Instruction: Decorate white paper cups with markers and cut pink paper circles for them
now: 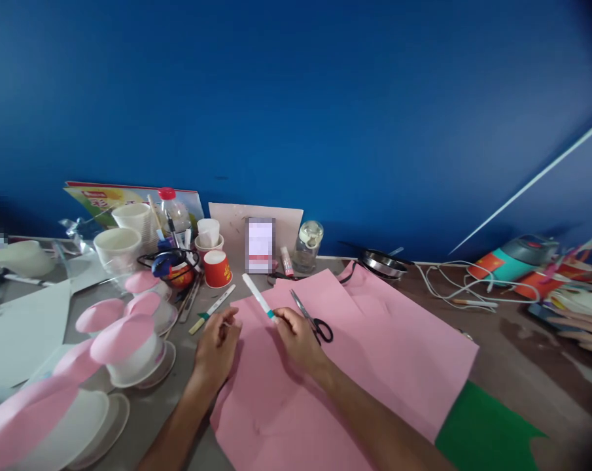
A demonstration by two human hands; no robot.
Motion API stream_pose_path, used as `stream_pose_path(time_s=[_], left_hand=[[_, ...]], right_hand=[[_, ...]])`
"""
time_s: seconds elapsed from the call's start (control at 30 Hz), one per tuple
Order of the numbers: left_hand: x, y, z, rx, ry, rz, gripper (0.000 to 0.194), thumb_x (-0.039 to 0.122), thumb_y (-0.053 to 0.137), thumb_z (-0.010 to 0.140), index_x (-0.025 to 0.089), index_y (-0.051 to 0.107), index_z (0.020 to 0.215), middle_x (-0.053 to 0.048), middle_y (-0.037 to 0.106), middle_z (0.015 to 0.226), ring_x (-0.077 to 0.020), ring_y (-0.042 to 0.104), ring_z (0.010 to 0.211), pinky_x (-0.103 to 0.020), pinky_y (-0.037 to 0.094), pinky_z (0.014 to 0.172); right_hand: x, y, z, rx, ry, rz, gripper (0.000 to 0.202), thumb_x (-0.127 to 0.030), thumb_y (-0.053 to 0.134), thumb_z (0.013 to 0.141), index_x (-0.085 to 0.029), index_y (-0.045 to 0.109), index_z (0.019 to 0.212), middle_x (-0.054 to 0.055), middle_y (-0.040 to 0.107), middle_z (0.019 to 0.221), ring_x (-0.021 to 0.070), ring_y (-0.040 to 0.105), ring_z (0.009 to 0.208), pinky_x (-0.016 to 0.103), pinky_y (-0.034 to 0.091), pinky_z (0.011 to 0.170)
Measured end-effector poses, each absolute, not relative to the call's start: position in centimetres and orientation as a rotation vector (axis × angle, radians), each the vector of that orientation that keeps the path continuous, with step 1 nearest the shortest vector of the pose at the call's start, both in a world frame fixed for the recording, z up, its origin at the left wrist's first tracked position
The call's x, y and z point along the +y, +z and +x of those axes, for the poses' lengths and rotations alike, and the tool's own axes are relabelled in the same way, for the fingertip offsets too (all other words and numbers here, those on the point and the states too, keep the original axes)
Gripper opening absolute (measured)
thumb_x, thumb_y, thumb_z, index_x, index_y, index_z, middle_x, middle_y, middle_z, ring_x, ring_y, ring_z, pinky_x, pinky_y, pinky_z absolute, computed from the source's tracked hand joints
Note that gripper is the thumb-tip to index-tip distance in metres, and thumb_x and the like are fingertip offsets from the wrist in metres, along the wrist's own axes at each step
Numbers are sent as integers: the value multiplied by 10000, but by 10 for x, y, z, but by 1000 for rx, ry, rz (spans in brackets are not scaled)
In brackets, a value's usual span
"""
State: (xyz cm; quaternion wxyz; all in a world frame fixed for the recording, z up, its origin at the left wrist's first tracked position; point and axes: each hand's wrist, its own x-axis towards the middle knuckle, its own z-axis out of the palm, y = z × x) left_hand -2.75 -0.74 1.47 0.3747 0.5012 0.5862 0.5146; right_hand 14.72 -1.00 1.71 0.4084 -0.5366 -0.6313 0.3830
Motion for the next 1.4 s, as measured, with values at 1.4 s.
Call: stream_pose_path(time_s=[1.4], left_hand=[[-19, 30, -18, 936, 1097, 606, 457, 397, 791, 640, 190, 566, 980, 37, 661, 728, -41, 369, 338, -229, 416, 300]], right_hand=[[-24, 7, 132, -895, 2334, -829, 450, -485, 764, 648, -65, 665, 779, 6, 628, 548, 72, 527, 376, 186, 379, 372]])
